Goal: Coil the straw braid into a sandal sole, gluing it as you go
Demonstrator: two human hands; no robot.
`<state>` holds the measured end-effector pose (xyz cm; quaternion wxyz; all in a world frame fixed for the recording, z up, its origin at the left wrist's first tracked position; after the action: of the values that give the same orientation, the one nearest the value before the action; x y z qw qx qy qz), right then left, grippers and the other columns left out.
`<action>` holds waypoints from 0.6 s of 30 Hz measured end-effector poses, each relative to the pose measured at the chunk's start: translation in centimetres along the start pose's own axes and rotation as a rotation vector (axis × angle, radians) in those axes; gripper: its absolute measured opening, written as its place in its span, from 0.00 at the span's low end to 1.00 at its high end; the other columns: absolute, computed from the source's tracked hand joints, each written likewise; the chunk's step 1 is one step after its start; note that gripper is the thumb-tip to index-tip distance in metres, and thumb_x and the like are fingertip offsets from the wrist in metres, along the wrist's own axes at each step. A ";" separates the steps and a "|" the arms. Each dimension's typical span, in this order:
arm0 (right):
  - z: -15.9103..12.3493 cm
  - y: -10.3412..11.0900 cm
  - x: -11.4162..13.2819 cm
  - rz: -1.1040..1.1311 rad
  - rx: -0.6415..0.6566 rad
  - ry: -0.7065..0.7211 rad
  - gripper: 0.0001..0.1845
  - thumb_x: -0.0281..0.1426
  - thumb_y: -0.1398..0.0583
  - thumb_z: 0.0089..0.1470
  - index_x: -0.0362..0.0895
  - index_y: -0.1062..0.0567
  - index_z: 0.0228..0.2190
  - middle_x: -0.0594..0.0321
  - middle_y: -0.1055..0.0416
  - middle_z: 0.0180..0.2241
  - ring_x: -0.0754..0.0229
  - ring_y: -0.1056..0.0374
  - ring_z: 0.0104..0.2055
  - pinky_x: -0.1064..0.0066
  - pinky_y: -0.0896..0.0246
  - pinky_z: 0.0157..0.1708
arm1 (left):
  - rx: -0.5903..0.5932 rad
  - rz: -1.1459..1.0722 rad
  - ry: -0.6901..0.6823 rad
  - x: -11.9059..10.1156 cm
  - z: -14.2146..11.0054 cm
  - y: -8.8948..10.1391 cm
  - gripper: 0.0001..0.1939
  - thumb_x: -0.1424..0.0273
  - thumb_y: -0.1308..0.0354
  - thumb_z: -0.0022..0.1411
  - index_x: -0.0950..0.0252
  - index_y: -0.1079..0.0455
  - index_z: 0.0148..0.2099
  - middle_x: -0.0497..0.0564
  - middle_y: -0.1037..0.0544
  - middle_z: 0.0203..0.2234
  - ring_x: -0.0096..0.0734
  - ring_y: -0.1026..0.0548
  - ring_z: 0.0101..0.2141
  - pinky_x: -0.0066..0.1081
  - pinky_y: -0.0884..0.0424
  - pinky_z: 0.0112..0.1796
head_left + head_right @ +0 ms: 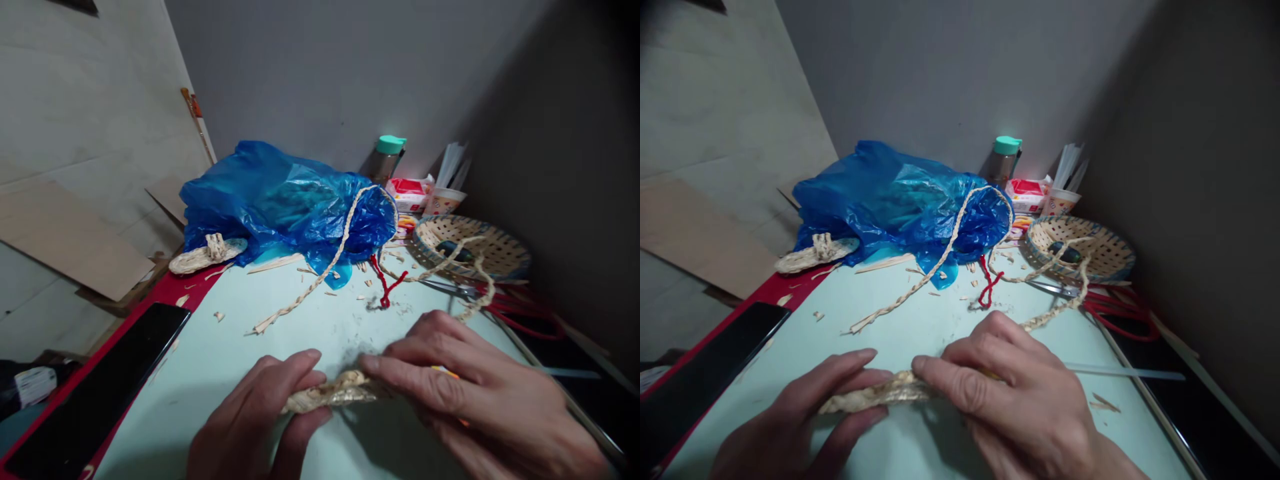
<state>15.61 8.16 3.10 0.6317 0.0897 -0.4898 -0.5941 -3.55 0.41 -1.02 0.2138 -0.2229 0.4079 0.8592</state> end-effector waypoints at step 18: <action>0.0 0.0 0.1 -0.067 0.045 0.025 0.28 0.17 0.43 0.55 0.46 0.27 0.56 0.54 0.23 0.44 0.52 0.29 0.42 0.59 0.28 0.38 | -0.040 -0.081 -0.025 -0.3 0.3 0.1 0.10 0.63 0.48 0.70 0.47 0.32 0.51 0.38 0.16 0.31 0.27 0.18 0.29 0.24 0.23 0.31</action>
<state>15.63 8.10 3.15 0.6154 0.1275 -0.4919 -0.6025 -3.46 0.57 -0.65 0.2488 -0.2325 0.3787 0.8606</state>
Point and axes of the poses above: each hand's wrist, its own z-axis towards the middle knuckle, its own y-axis out of the back of the hand, x = y × z, the point moved 4 cm from there along z, towards the middle knuckle
